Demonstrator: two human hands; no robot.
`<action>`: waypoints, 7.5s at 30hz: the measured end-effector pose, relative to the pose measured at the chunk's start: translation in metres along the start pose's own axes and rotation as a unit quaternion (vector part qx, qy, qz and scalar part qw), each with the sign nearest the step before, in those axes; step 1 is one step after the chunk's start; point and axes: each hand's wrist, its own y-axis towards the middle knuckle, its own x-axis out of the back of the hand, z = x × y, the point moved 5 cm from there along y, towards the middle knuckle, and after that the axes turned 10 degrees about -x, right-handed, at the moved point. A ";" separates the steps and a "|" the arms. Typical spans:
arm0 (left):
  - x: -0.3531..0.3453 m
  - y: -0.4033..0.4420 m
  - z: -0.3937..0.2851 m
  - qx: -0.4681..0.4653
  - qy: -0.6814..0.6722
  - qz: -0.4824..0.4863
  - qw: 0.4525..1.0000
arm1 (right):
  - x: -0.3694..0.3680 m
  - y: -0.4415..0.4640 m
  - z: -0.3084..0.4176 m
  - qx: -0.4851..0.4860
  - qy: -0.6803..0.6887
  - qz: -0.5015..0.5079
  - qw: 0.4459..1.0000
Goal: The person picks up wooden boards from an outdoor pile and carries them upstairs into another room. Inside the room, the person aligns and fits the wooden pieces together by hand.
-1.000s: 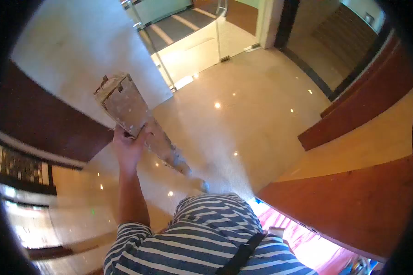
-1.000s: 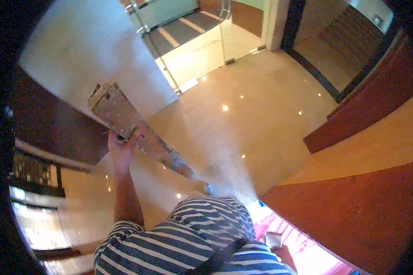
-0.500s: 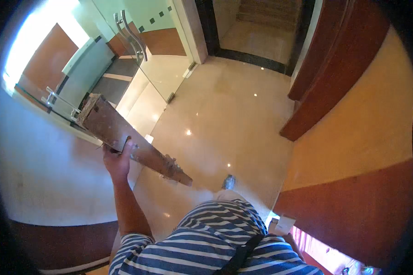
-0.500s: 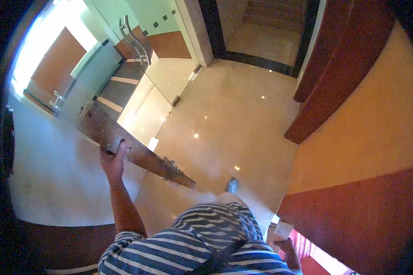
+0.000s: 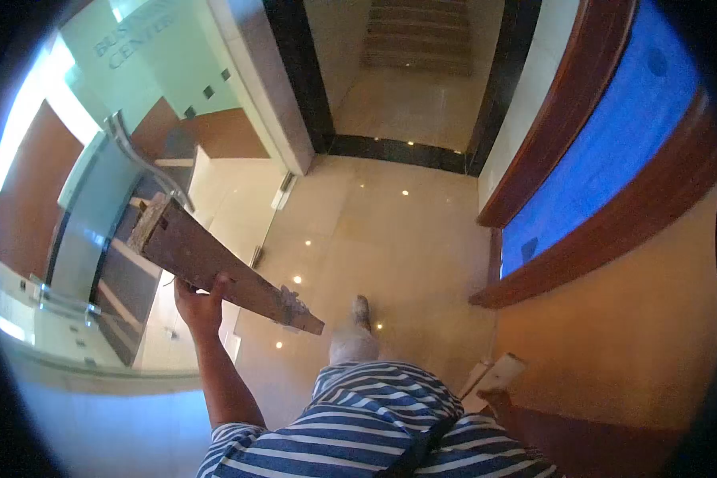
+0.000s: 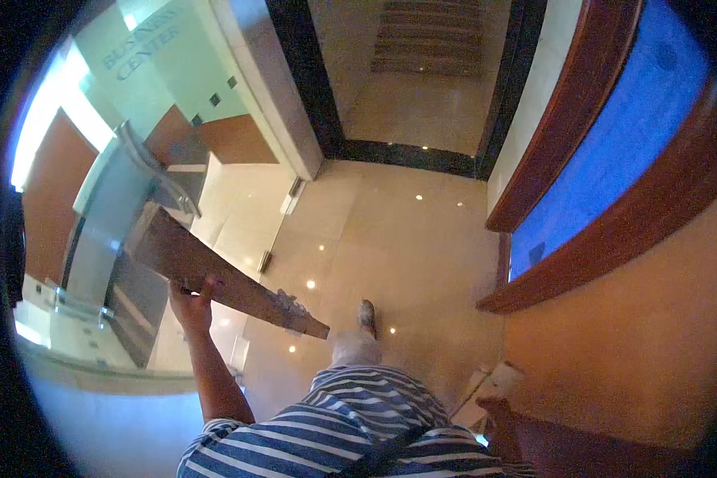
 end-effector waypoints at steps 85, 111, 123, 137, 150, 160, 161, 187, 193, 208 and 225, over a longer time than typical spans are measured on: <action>-2.124 2.135 -0.360 -0.147 -0.109 -0.206 0.961 | 0.571 1.580 2.491 0.154 -0.134 -0.281 0.938; -2.420 2.441 -0.654 -0.165 -0.246 -0.083 0.952 | 0.826 1.597 3.147 0.273 0.090 -0.204 0.936; -2.362 2.641 -0.676 -0.154 -0.209 -0.189 0.947 | 0.934 1.580 3.449 0.347 0.219 -0.083 0.908; -2.577 2.841 -0.869 -0.162 -0.319 -0.090 0.929 | 0.960 1.520 3.588 0.250 0.352 -0.308 0.848; -2.638 2.972 -0.926 -0.099 -0.262 -0.085 0.956 | 1.048 1.555 3.824 0.384 0.100 -0.174 0.901; -2.824 3.072 -1.017 -0.171 -0.339 0.085 0.921 | 1.081 1.498 3.995 0.525 0.237 -0.098 0.812; -2.836 3.094 -1.029 -0.148 -0.352 0.126 0.916 | 1.083 1.491 4.011 0.517 0.232 -0.102 0.817; -3.363 3.343 -1.341 -0.290 -0.374 0.514 0.715 | 1.203 1.570 4.593 0.593 0.210 0.057 0.775; -3.515 3.372 -1.346 -0.375 -0.421 0.552 0.615 | 1.207 1.631 4.677 0.524 0.206 0.006 0.826; -3.759 3.415 -1.425 -0.516 -0.458 0.644 0.330 | 1.235 1.775 4.798 0.425 0.313 -0.238 0.815; -3.929 3.593 -1.492 -0.501 -0.423 0.521 0.546 | 1.238 1.870 4.898 0.330 0.365 -0.443 0.749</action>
